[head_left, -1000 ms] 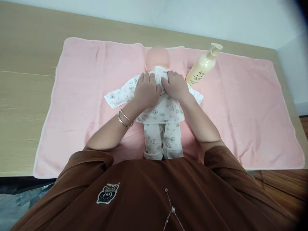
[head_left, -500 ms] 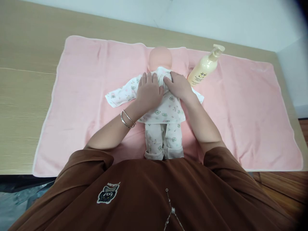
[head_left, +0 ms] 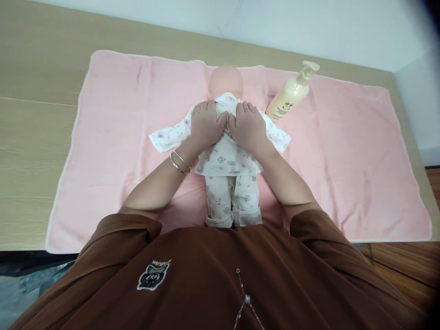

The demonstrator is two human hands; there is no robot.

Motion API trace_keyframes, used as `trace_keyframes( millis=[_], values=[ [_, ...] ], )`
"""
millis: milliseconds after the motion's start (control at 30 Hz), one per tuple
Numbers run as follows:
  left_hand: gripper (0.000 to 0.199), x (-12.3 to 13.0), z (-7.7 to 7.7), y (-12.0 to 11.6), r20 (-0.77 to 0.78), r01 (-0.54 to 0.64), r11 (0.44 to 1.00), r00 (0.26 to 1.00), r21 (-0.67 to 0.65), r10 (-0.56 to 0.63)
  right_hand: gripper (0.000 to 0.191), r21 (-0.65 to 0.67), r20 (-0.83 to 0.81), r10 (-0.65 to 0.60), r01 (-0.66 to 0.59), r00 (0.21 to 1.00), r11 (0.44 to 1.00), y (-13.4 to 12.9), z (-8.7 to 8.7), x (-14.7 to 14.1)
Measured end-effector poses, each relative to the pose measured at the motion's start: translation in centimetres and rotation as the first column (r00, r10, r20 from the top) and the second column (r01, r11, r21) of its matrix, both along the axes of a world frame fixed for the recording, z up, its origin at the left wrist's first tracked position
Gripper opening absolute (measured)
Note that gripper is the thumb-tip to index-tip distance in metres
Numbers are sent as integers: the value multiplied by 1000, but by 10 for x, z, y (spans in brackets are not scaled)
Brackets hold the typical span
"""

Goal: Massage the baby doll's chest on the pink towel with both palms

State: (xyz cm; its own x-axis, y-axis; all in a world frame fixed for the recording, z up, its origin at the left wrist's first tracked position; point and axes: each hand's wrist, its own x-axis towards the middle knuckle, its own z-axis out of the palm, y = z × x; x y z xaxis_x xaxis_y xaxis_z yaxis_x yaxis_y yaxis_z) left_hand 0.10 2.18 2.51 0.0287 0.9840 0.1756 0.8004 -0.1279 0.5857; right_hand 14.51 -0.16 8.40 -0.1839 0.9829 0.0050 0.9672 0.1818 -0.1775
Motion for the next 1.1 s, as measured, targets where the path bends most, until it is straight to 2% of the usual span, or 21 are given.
trace_keyframes(
  millis=[400, 600, 800, 933, 1100],
  values=[
    [63, -1, 3, -2, 24, 12, 1000, 1000, -15, -12, 62, -19, 1, -10, 10, 1000, 1000, -1, 0, -1],
    [62, -2, 1, -3, 9, 4, 1000, 1000, 20, -4, 62, -25, -59, 27, -28, 998, 999, 10, -4, 8],
    [69, 2, 12, -21, 28, 38, 998, 999, 42, -39, 49, -48, -165, 34, -42, 986, 998, 22, -5, 18],
    [72, 5, 23, -36, 25, 64, 998, 998, 2, -64, 46, -56, -179, 16, -27, 984, 998, 21, -2, 19],
    [69, 5, 26, -37, 4, 86, 996, 996, -32, -86, 48, -52, -162, 31, -40, 986, 998, 24, -2, 21]
  ],
)
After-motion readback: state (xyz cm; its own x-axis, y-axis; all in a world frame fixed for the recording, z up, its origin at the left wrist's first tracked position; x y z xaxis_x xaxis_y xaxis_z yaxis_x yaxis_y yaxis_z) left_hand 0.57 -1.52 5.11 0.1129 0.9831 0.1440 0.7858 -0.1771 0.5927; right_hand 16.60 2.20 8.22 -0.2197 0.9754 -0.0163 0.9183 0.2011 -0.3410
